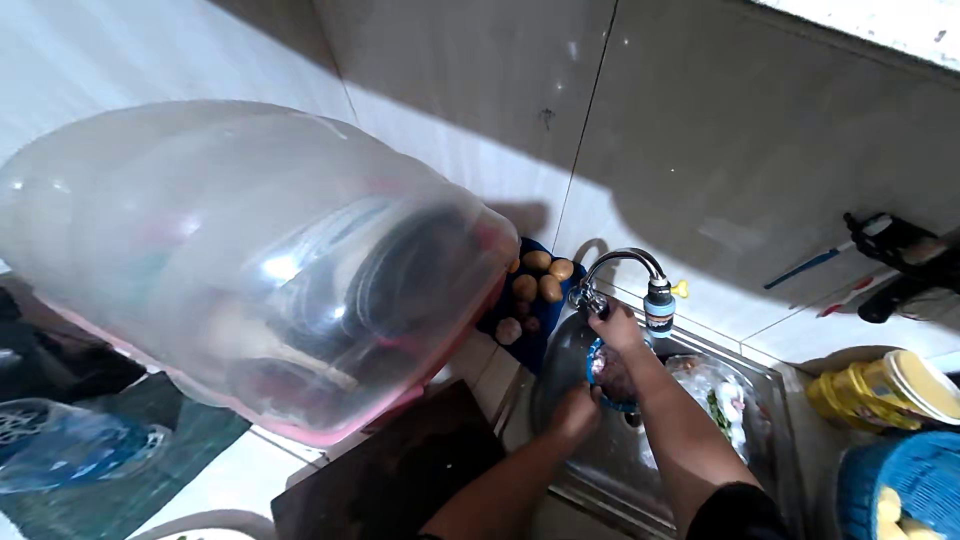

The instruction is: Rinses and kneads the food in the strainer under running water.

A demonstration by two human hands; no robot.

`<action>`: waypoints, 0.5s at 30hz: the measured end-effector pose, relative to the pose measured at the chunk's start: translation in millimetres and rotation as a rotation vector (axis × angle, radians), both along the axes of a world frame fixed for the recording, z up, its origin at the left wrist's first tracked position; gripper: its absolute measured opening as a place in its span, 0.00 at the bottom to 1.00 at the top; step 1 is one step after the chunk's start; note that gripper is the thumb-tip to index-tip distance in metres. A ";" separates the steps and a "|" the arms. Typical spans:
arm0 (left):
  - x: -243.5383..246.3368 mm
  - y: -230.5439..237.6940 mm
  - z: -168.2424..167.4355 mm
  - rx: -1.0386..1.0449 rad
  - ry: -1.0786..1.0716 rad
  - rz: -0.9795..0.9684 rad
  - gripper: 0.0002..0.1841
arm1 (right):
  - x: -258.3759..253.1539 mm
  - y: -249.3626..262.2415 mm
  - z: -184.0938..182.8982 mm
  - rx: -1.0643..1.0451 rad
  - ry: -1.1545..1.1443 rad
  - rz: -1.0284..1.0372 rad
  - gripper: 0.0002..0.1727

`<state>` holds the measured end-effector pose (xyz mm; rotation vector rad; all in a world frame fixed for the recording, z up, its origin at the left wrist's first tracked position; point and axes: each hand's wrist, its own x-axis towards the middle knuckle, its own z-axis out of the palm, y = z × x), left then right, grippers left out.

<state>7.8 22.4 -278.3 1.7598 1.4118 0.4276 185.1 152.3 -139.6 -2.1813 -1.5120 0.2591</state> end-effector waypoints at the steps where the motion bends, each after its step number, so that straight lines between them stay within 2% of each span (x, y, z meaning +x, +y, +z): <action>1: -0.2 -0.7 2.6 -0.003 0.002 -0.015 0.29 | 0.5 -1.3 -0.5 0.004 -0.137 0.034 0.36; 3: 0.0 -0.7 4.4 -0.019 -0.002 -0.033 0.28 | -0.7 -6.2 6.0 -0.018 -0.268 0.104 0.37; 5: 1.0 -0.3 3.0 -0.038 -0.018 -0.042 0.29 | -3.8 -14.3 23.0 -0.079 -0.224 0.134 0.37; 7: 2.6 1.0 -1.8 -0.044 -0.030 -0.046 0.29 | -1.4 -22.3 24.0 -0.062 -0.215 0.123 0.38; 10: 1.8 3.7 -1.3 -0.054 -0.048 -0.069 0.29 | 0.1 -50.3 6.3 0.050 -0.157 0.133 0.57; 11: 0.9 4.5 1.4 -0.043 -0.041 -0.080 0.29 | 5.3 -60.5 -4.3 0.095 -0.123 0.186 0.57; 12: 0.2 4.3 2.5 -0.026 -0.047 -0.087 0.29 | 11.9 -70.9 -16.4 0.141 -0.120 0.276 0.50; 13: 0.0 3.5 2.6 -0.002 -0.056 -0.090 0.28 | 17.2 -80.9 -27.2 0.161 -0.157 0.387 0.40; 15: -0.4 -1.6 5.3 0.076 -0.055 -0.106 0.26 | 20.1 -92.3 -43.2 0.173 -0.293 0.603 0.23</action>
